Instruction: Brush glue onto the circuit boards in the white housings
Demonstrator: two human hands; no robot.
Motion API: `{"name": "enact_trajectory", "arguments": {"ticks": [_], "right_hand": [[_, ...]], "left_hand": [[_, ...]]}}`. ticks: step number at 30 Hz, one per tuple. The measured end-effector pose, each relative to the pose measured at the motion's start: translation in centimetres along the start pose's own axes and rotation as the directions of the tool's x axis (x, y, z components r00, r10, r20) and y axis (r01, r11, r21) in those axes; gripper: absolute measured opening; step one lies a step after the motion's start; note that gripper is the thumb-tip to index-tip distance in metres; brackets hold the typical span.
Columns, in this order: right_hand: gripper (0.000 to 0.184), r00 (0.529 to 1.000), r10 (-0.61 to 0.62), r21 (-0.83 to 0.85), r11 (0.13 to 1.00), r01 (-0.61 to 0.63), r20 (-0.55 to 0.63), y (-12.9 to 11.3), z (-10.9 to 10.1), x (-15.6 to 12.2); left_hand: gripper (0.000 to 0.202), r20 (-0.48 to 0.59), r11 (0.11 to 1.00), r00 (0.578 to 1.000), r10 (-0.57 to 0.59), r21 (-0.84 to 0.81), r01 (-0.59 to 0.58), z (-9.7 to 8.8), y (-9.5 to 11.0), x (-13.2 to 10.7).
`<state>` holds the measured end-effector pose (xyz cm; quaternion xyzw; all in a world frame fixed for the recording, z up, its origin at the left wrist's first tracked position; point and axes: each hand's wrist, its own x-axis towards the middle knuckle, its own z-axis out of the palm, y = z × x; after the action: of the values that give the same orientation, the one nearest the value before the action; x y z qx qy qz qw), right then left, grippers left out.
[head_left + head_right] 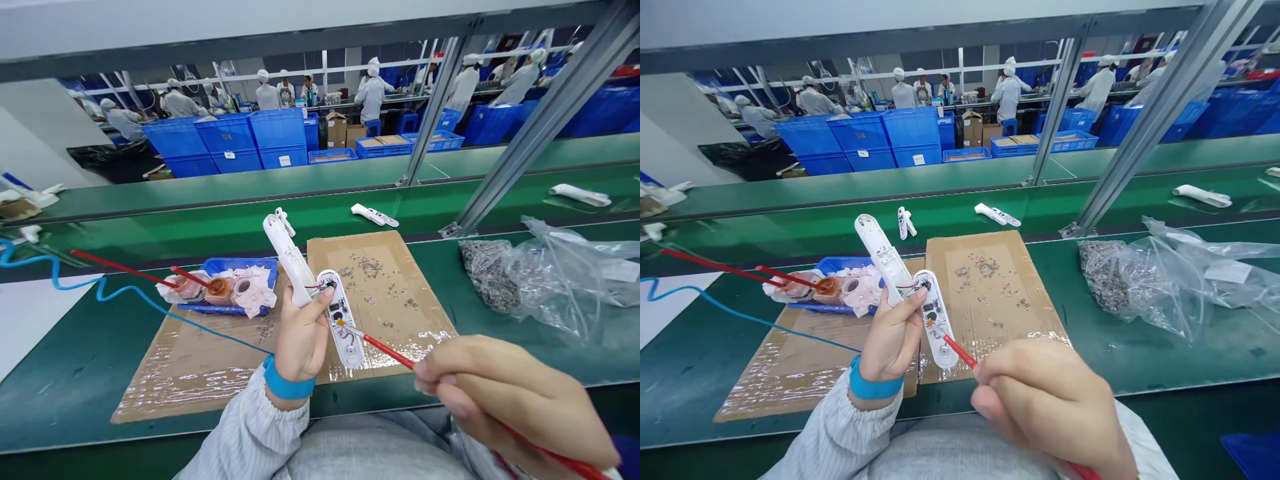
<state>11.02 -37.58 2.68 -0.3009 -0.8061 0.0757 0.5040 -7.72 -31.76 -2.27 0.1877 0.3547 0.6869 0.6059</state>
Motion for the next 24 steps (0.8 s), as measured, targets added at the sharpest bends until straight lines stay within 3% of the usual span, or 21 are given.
{"name": "enact_trajectory", "arguments": {"ticks": [3,10,16,24], "right_hand": [[0.012,0.992,-0.095,-0.020,0.995,0.097,0.078,-0.2,1.4,1.0],[0.018,0.980,-0.049,-0.094,0.993,0.068,0.192,0.1,2.0,1.2],[0.015,0.995,-0.046,-0.014,0.999,0.047,0.084,0.3,1.5,1.4],[0.016,0.987,-0.079,-0.027,0.996,0.084,0.140,1.1,1.9,1.9]], "left_hand": [[0.053,-0.001,1.000,1.000,0.003,-0.011,-0.003,0.2,-0.1,-0.3],[0.049,-0.042,1.000,0.999,0.005,-0.010,-0.006,0.4,-0.1,-0.7],[0.049,-0.039,1.000,0.999,0.003,0.004,-0.003,0.0,-0.4,-0.5],[0.053,-0.030,1.000,1.000,-0.001,0.004,0.001,0.0,-0.4,-0.4]]}}
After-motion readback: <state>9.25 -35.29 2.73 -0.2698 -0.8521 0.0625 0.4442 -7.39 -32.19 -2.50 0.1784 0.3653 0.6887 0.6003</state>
